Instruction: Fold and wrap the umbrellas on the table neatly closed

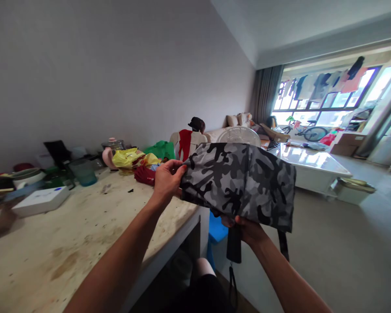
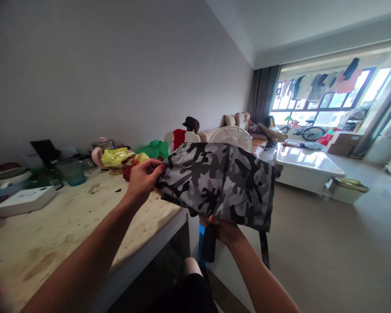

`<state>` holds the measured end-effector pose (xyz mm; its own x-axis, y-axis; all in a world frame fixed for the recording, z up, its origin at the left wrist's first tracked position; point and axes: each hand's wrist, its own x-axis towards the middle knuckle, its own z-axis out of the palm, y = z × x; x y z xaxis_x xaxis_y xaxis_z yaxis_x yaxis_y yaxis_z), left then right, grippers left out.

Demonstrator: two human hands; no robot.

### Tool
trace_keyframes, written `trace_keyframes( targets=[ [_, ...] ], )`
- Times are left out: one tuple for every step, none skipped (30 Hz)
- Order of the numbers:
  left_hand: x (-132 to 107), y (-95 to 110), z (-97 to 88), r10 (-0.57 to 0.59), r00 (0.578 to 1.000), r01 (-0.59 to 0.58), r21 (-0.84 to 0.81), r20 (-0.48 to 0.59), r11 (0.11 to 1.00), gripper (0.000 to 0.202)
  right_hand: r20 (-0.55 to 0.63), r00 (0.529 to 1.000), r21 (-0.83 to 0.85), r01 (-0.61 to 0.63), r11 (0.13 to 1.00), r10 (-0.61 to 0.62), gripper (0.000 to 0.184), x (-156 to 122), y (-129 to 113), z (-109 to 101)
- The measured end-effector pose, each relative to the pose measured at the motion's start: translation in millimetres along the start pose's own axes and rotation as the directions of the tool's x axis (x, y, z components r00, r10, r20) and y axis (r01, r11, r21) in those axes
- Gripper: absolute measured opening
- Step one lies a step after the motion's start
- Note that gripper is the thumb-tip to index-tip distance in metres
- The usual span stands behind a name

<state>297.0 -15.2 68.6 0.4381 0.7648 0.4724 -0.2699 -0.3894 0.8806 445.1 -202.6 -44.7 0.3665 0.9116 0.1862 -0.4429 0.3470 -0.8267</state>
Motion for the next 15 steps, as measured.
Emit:
trace_keyframes(
  targets=[
    [-0.8,1.1,0.4,-0.031,0.999,0.032,-0.036,0.021,0.999,0.036,0.028,1.0,0.003,0.013,1.0,-0.013,0.049,-0.2,-0.5,1.1],
    [-1.7,2.2,1.5,-0.063,0.997,0.066,-0.069,0.052,0.995,0.041,0.043,0.999,0.016,0.027,1.0,-0.028,0.047,-0.4,-1.5,2.3],
    [-2.8,3.3,3.3,-0.089,0.993,0.096,-0.095,0.081,0.991,0.046,0.046,0.998,0.04,0.035,0.999,-0.037,0.047,-0.5,-2.8,3.5],
    [-3.9,4.0,5.8,-0.109,0.989,0.12,-0.116,0.099,0.986,0.05,0.042,0.998,0.075,0.034,0.997,-0.037,0.048,-0.4,-4.5,4.6],
    [-5.1,4.2,8.9,-0.129,0.987,0.142,-0.135,0.099,0.981,0.053,0.038,0.999,0.116,0.016,0.993,-0.021,0.049,-0.3,-6.2,5.5],
    [-6.2,3.7,12.5,-0.156,0.984,0.167,-0.159,0.082,0.973,0.054,0.037,0.999,0.161,-0.012,0.987,0.006,0.05,0.0,-7.9,6.1],
    [-7.5,2.6,16.2,-0.194,0.98,0.201,-0.189,0.053,0.961,0.053,0.04,0.998,0.209,-0.047,0.977,0.04,0.05,0.2,-9.5,6.3],
    [-9.0,0.9,19.8,-0.249,0.968,0.247,-0.222,0.019,0.943,0.05,0.039,0.997,0.259,-0.073,0.963,0.065,0.051,0.5,-10.9,6.2],
    [-10.9,-1.2,23.2,-0.308,0.951,0.297,-0.247,-0.008,0.922,0.047,0.031,0.996,0.308,-0.085,0.947,0.08,0.051,0.9,-12.2,6.0],
    [-13.4,-3.5,26.0,-0.36,0.933,0.345,-0.244,-0.019,0.906,0.043,0.014,0.997,0.359,-0.081,0.93,0.082,0.05,1.3,-13.3,5.6],
    [-16.6,-5.8,28.3,-0.394,0.919,0.385,-0.195,-0.005,0.902,0.041,-0.004,0.997,0.405,-0.07,0.912,0.078,0.05,1.9,-14.4,5.3],
    [-20.7,-7.6,30.2,-0.4,0.914,0.404,-0.097,0.06,0.909,0.041,-0.018,0.997,0.447,-0.056,0.893,0.071,0.049,2.6,-15.4,4.9],
    [-25.6,-8.9,31.8,-0.385,0.905,0.385,0.039,0.18,0.922,0.043,-0.026,0.997,0.48,-0.047,0.876,0.067,0.048,3.4,-16.3,4.6],
    [-31.0,-9.4,33.5,-0.359,0.873,0.316,0.177,0.33,0.932,0.044,-0.029,0.998,0.503,-0.041,0.863,0.064,0.047,4.1,-17.0,4.2],
    [-36.7,-9.4,35.4,-0.327,0.821,0.214,0.279,0.467,0.936,0.042,-0.028,0.998,0.506,-0.036,0.862,0.058,0.046,4.7,-17.3,3.9]
  ],
)
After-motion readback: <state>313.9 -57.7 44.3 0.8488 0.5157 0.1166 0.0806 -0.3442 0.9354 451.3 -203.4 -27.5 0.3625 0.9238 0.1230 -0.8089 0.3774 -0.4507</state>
